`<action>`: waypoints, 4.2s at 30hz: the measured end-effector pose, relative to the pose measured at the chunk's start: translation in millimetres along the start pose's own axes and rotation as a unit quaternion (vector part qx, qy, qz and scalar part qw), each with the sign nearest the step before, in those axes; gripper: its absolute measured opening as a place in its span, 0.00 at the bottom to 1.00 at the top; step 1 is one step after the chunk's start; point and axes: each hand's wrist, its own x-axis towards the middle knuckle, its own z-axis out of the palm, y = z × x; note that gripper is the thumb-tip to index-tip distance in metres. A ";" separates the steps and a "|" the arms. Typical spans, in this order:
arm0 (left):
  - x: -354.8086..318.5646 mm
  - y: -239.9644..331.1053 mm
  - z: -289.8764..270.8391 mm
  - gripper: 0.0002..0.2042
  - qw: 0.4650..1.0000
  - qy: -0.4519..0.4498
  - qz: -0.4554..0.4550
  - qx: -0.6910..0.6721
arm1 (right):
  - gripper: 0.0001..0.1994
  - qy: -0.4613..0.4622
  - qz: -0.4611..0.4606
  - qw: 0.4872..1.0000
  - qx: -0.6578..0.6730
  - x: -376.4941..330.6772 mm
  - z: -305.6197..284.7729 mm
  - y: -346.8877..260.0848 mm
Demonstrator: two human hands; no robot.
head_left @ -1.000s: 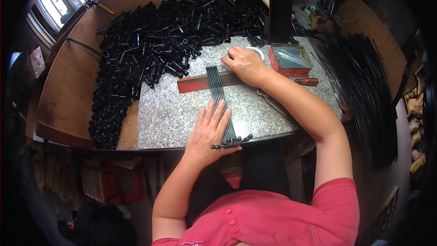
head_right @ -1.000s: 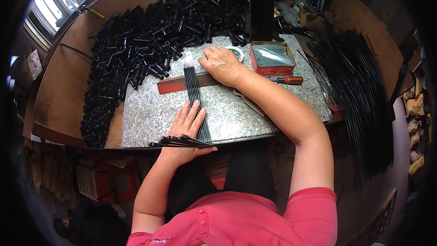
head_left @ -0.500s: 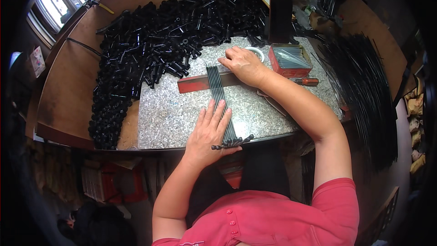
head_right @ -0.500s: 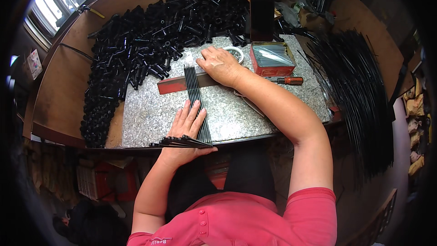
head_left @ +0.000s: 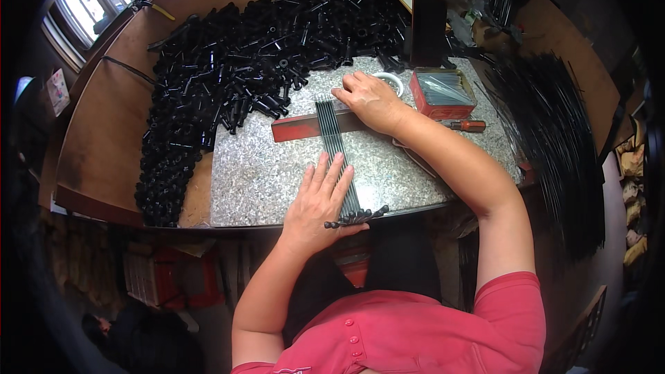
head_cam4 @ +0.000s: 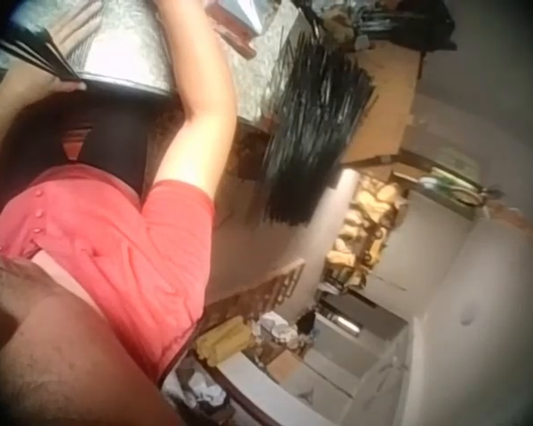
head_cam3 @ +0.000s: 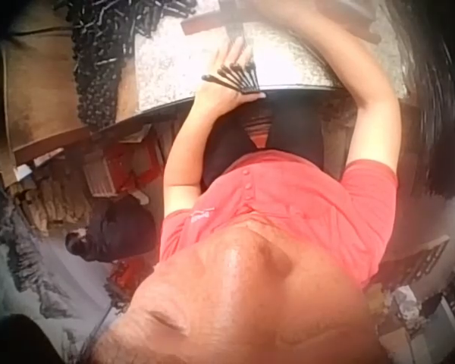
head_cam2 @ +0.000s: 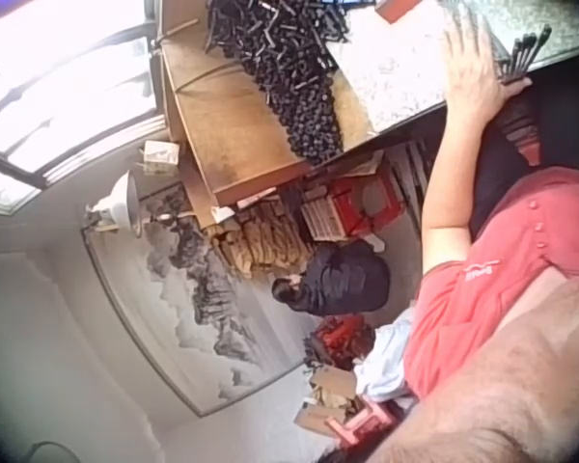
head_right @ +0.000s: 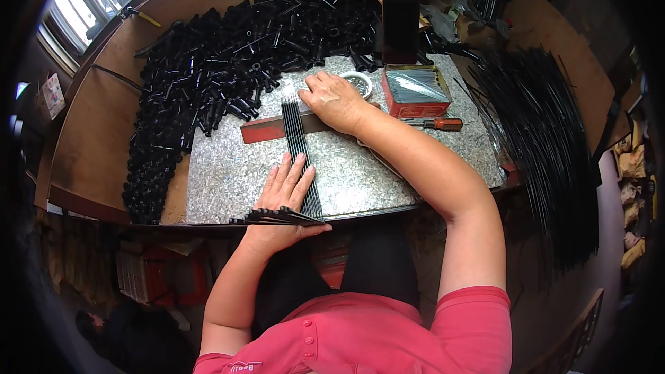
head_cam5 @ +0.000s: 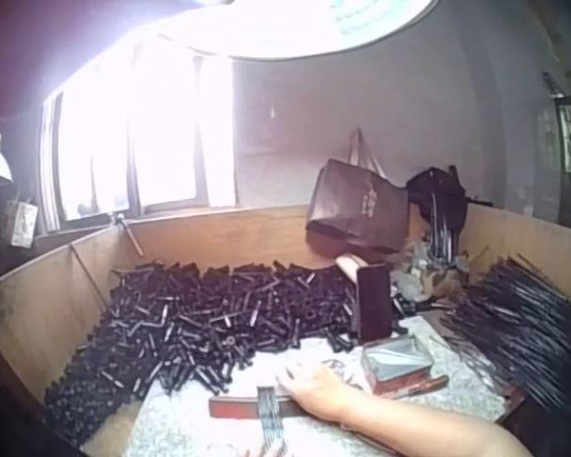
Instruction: Assembling wire fan guard components by bundling metal rods and securing them with a plastic central hub using pliers.
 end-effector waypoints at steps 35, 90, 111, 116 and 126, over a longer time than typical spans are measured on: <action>9.3 19.6 -82.4 0.46 0.850 0.080 0.102 -0.511 | 0.06 -0.040 0.281 0.958 -0.024 -90.8 -94.7 82.3; 22.5 40.6 -108.1 0.11 0.884 0.161 0.138 -0.417 | 0.14 0.114 -0.051 0.987 0.098 -62.2 -240.3 -101.2; 27.7 27.7 -90.4 0.23 0.918 0.198 0.219 -0.267 | 0.18 0.176 -0.037 0.956 0.231 -45.7 -232.7 -110.7; -8.0 17.1 -73.2 0.41 0.919 0.302 0.113 -0.225 | 0.20 0.273 -0.150 0.948 0.061 -58.9 -238.3 -131.8; -111.7 59.3 -43.7 0.53 0.880 0.362 0.115 -0.286 | 0.14 0.123 -0.055 0.872 0.471 -89.2 -148.6 -222.9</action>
